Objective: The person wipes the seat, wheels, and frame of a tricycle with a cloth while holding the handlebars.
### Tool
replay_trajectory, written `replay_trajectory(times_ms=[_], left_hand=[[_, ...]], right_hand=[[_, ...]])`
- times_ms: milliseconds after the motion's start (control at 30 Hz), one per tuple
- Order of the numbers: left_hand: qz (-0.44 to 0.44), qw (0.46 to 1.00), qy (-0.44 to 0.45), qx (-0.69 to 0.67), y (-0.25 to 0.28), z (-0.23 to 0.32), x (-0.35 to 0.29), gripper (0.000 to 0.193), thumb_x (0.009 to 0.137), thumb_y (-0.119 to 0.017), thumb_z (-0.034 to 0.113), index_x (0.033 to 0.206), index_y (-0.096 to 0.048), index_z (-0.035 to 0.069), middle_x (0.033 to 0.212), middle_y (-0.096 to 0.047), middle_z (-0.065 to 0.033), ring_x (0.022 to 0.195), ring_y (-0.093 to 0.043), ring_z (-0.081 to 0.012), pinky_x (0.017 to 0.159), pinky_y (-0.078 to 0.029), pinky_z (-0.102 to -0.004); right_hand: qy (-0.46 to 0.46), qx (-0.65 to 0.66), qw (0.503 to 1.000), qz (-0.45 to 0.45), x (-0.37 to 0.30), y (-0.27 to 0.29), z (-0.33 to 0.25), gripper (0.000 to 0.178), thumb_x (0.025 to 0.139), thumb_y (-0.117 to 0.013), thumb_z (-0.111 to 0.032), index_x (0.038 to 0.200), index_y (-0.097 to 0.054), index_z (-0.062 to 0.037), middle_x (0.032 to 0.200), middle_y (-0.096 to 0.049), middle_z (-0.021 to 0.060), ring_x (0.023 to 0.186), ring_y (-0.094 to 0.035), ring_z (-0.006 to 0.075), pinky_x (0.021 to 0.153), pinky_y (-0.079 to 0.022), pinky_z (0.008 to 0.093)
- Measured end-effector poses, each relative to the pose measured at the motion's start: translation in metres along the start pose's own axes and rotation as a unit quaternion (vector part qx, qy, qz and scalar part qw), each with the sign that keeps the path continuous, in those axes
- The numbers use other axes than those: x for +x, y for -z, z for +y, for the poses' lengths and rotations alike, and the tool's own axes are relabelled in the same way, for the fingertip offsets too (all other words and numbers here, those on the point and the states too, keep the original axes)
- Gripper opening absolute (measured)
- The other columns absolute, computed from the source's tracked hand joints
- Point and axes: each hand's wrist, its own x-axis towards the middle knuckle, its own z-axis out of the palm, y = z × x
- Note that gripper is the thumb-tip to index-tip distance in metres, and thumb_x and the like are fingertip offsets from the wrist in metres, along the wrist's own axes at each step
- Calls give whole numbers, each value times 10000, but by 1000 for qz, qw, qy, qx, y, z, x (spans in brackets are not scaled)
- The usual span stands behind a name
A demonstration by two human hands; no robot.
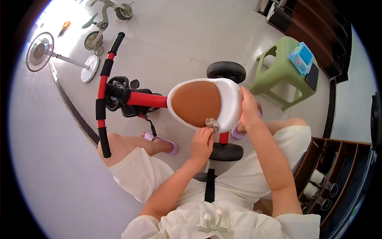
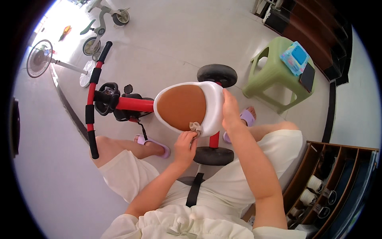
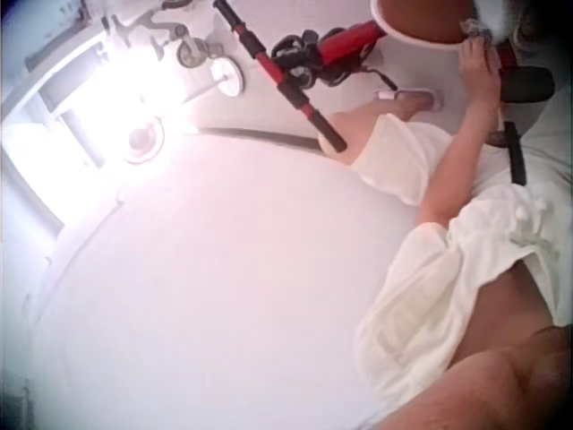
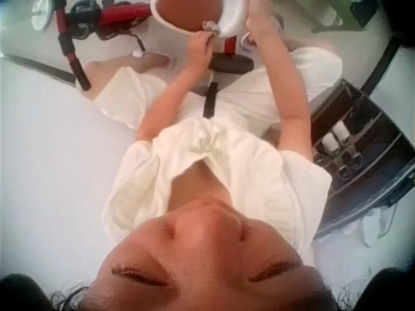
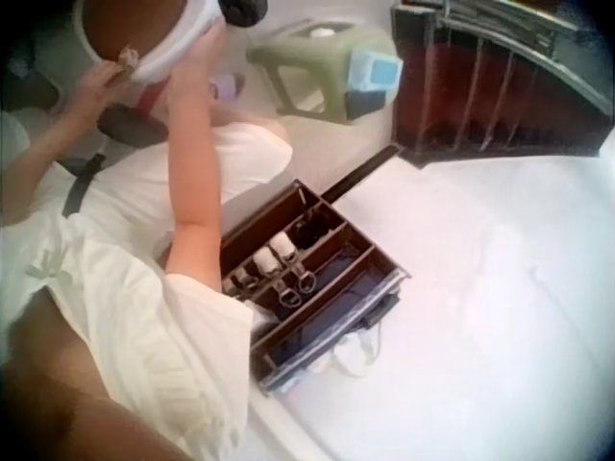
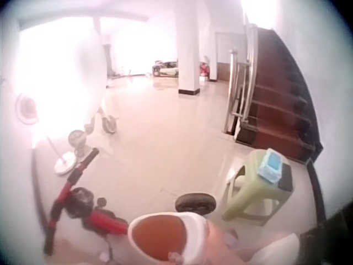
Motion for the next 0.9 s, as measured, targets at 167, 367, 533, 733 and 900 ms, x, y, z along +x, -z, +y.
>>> replay_trajectory(times_ms=[167, 367, 533, 733, 900], left_hand=[[19, 972, 148, -180, 6, -5, 11, 156, 872, -616, 16, 1028, -614, 18, 1015, -652, -119, 915, -647, -238, 826, -506, -324], [103, 874, 211, -426, 39, -9, 39, 189, 914, -590, -2, 1100, -556, -10, 1026, -650, -60, 936, -621, -111, 824, -501, -262], [107, 826, 208, -514, 46, -5, 49, 123, 929, -567, -6, 1053, -564, -5, 1041, -645, -60, 938, -619, -95, 820, -498, -231], [117, 979, 92, -141, 40, -15, 42, 277, 874, -652, 112, 1139, -616, 43, 1152, -633, -88, 1123, -562, -232, 1003, -413, -385], [36, 986, 21, 164, 23, -24, 37, 560, 868, -646, 250, 1390, -481, 135, 1500, -367, -106, 1401, -305, -288, 1138, -248, -512]], right_hand=[[232, -205, 949, 56, 3, -1, 13, 438, 920, -552, -152, 1325, -502, 9, 1409, -479, 154, 1302, -452, 281, 1097, -326, 380], [398, -474, 741, -261, -54, -28, -9, 564, 806, -648, -48, 1350, -509, -90, 1384, -490, 154, 1296, -451, 340, 1066, -380, 412], [354, -481, 734, -323, -68, -38, 23, 480, 818, -641, -7, 1284, -557, -87, 1223, -596, 135, 1101, -596, 318, 898, -501, 361], [376, -523, 733, -218, -33, -42, 11, 313, 840, -619, 12, 1149, -639, -36, 1007, -673, 135, 901, -657, 267, 789, -518, 332], [462, -564, 676, -106, 32, -58, -27, 236, 843, -606, 12, 1074, -652, -7, 945, -677, 143, 858, -657, 246, 775, -512, 330]])
